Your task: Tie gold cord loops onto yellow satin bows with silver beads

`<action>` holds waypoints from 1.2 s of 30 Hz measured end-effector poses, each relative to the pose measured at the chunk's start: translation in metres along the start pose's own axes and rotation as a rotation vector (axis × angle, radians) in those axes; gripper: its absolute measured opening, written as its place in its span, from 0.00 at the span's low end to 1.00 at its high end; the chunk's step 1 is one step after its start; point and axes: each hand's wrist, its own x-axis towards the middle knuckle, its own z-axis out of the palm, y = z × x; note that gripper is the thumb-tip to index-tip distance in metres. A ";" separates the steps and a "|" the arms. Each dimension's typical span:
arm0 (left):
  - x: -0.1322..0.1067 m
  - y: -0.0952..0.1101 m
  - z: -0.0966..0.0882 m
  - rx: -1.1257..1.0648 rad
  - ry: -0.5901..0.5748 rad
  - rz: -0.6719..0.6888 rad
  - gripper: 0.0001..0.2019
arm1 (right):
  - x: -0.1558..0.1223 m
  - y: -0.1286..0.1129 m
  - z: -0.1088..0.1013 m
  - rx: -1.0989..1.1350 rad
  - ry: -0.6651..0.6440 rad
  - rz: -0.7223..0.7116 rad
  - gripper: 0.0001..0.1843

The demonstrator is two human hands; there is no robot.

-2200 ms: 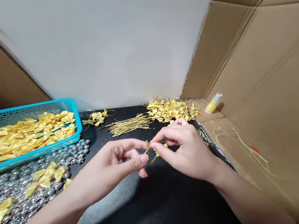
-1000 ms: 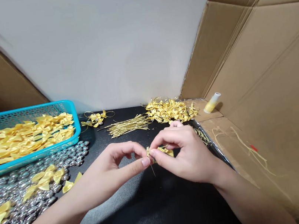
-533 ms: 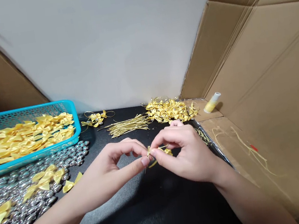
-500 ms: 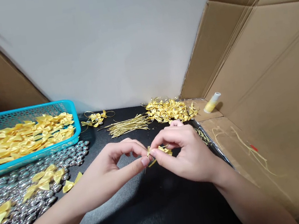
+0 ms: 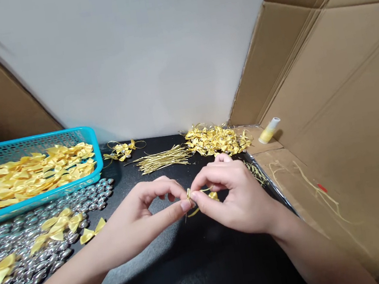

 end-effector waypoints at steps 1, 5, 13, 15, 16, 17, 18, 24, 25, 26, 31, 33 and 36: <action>0.000 0.000 -0.001 0.005 -0.007 -0.002 0.08 | 0.000 0.000 0.000 0.003 -0.001 -0.001 0.07; -0.002 0.000 -0.003 0.031 0.003 -0.022 0.06 | 0.000 0.002 -0.001 0.000 -0.002 0.010 0.06; -0.005 0.008 -0.002 0.150 0.093 -0.034 0.06 | -0.001 0.002 0.000 0.009 -0.023 0.018 0.05; -0.003 0.008 -0.001 0.147 0.091 -0.029 0.06 | -0.001 0.002 0.001 0.010 -0.036 0.021 0.05; -0.003 0.007 -0.001 0.142 0.095 -0.028 0.06 | -0.001 0.002 0.001 0.011 -0.042 0.021 0.05; -0.002 0.007 0.000 0.135 0.100 -0.031 0.07 | -0.001 0.002 0.001 0.012 -0.050 0.019 0.05; -0.002 0.006 0.000 0.126 0.109 -0.034 0.08 | -0.001 0.002 0.001 0.013 -0.057 0.018 0.05; -0.002 0.003 0.003 0.068 0.131 -0.047 0.11 | -0.001 0.003 0.001 -0.004 -0.090 0.020 0.05; -0.001 0.003 0.003 0.062 0.125 -0.056 0.11 | -0.001 0.003 0.001 -0.005 -0.096 0.021 0.05; -0.001 0.003 0.003 0.055 0.121 -0.066 0.11 | -0.001 0.003 0.000 -0.005 -0.102 0.021 0.05; 0.001 -0.003 0.003 0.010 0.114 -0.081 0.11 | 0.000 0.002 -0.002 -0.020 -0.126 0.029 0.06; 0.001 -0.006 0.004 -0.012 0.117 -0.095 0.11 | 0.000 0.003 -0.002 -0.030 -0.131 0.035 0.06; 0.001 -0.008 0.008 -0.039 0.154 -0.132 0.12 | 0.001 0.004 -0.002 -0.058 -0.124 0.037 0.06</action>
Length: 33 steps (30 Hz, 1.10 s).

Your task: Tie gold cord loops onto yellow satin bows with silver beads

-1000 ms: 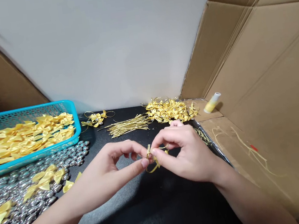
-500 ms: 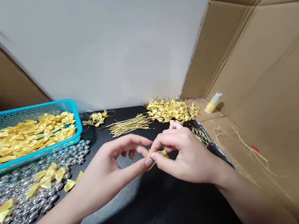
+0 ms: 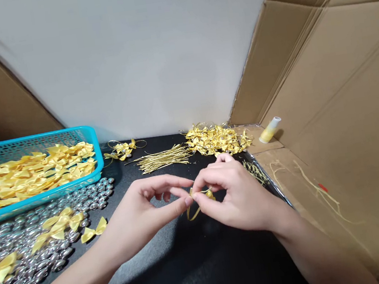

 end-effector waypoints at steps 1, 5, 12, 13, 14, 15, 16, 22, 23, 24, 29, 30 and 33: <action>0.000 0.000 0.002 -0.011 0.015 -0.011 0.12 | 0.000 0.000 0.000 -0.012 0.005 -0.001 0.06; 0.001 0.000 0.007 -0.083 0.034 -0.044 0.14 | -0.001 0.001 -0.001 -0.044 0.027 -0.008 0.06; 0.007 -0.007 0.002 -0.175 -0.101 -0.075 0.12 | -0.002 0.000 0.000 -0.070 0.022 -0.017 0.06; 0.008 -0.008 0.001 -0.221 -0.124 -0.088 0.11 | -0.001 0.000 0.001 -0.071 0.021 -0.014 0.06; 0.008 -0.008 0.001 -0.266 -0.147 -0.099 0.10 | -0.001 0.000 0.001 -0.072 0.019 -0.011 0.06; 0.008 -0.009 0.000 -0.304 -0.170 -0.108 0.10 | 0.000 0.001 0.002 -0.070 0.018 -0.008 0.06; 0.009 -0.009 0.001 -0.333 -0.189 -0.110 0.09 | 0.000 0.001 0.002 -0.066 0.015 -0.008 0.06; 0.010 -0.010 0.003 -0.392 -0.128 -0.085 0.08 | 0.001 0.003 0.003 -0.048 0.033 0.012 0.06; 0.010 -0.010 0.004 -0.374 -0.111 -0.090 0.08 | 0.001 0.004 0.004 -0.050 0.037 0.016 0.06; 0.010 -0.011 0.004 -0.349 -0.093 -0.094 0.08 | 0.001 0.004 0.004 -0.053 0.042 0.020 0.06; 0.008 -0.009 0.003 -0.244 -0.052 -0.076 0.08 | 0.001 0.005 0.006 -0.057 0.072 0.063 0.07; 0.008 -0.008 0.002 -0.234 -0.062 -0.073 0.07 | 0.002 0.004 0.006 -0.054 0.069 0.068 0.07; 0.008 -0.006 0.002 -0.213 -0.111 -0.074 0.07 | 0.002 0.004 0.006 -0.041 0.045 0.067 0.08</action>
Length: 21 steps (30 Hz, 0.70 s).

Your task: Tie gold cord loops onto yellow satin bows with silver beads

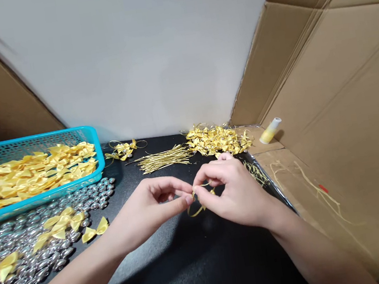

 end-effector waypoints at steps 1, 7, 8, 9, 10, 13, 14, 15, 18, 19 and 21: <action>0.000 0.000 0.000 0.006 -0.018 -0.004 0.08 | 0.000 0.000 0.000 0.005 -0.007 -0.003 0.08; 0.000 0.000 -0.001 -0.129 -0.084 -0.056 0.08 | 0.000 0.002 -0.003 0.045 -0.010 -0.053 0.07; 0.001 0.000 -0.001 -0.153 -0.088 -0.065 0.07 | 0.000 0.002 -0.003 0.051 -0.006 -0.065 0.07; 0.001 0.000 0.000 -0.169 -0.091 -0.071 0.06 | 0.000 0.003 -0.003 0.056 -0.002 -0.077 0.07; 0.001 0.000 0.000 -0.179 -0.097 -0.074 0.05 | 0.000 0.003 -0.003 0.061 0.001 -0.088 0.07; 0.000 0.000 0.000 -0.184 -0.096 -0.080 0.04 | 0.000 0.002 -0.003 0.076 0.011 -0.112 0.06; 0.000 0.000 0.000 -0.178 -0.089 -0.081 0.04 | 0.000 0.001 -0.003 0.080 0.015 -0.114 0.05; 0.000 0.000 0.001 -0.170 -0.078 -0.078 0.04 | 0.000 0.001 -0.004 0.081 0.017 -0.113 0.05; 0.001 0.001 0.001 -0.150 -0.025 -0.061 0.04 | 0.000 -0.001 -0.003 0.075 0.018 -0.082 0.06; 0.002 0.001 0.002 -0.154 -0.002 -0.059 0.03 | 0.000 -0.001 -0.003 0.067 0.024 -0.064 0.06; 0.005 0.000 0.002 -0.179 0.050 -0.070 0.03 | 0.001 0.000 0.000 0.037 0.059 -0.022 0.06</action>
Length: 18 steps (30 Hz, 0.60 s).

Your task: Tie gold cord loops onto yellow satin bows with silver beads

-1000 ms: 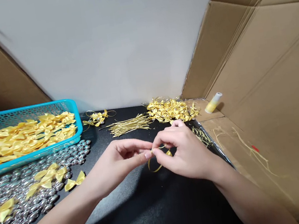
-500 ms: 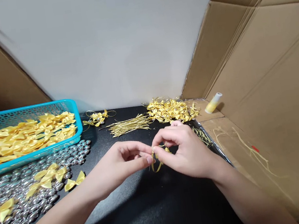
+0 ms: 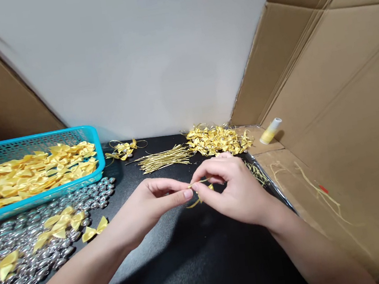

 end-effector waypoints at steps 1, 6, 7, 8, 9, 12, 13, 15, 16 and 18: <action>0.002 -0.001 0.000 -0.017 0.030 -0.002 0.03 | 0.001 0.001 0.002 -0.022 0.028 0.019 0.06; 0.008 -0.004 -0.003 -0.068 0.174 0.010 0.04 | 0.004 0.009 0.015 -0.081 0.085 0.084 0.07; 0.009 -0.005 -0.003 -0.069 0.182 0.008 0.05 | 0.005 0.010 0.016 -0.070 0.076 0.099 0.07; 0.008 -0.005 -0.003 -0.067 0.183 0.007 0.06 | 0.005 0.011 0.017 -0.047 0.063 0.115 0.08; 0.008 -0.005 -0.003 -0.066 0.183 0.011 0.06 | 0.006 0.012 0.018 -0.010 0.047 0.132 0.08; 0.006 -0.005 -0.003 -0.075 0.178 0.032 0.06 | 0.005 0.013 0.018 0.129 0.001 0.165 0.09; 0.006 -0.005 -0.002 -0.082 0.173 0.042 0.06 | 0.004 0.014 0.018 0.165 -0.002 0.174 0.09; 0.005 -0.004 -0.002 -0.089 0.156 0.060 0.05 | 0.003 0.014 0.019 0.210 0.014 0.195 0.09; 0.004 -0.003 -0.001 -0.085 0.147 0.069 0.04 | 0.002 0.014 0.020 0.220 0.023 0.207 0.09; 0.003 -0.001 0.000 -0.067 0.145 0.081 0.04 | 0.001 0.015 0.021 0.224 0.040 0.222 0.09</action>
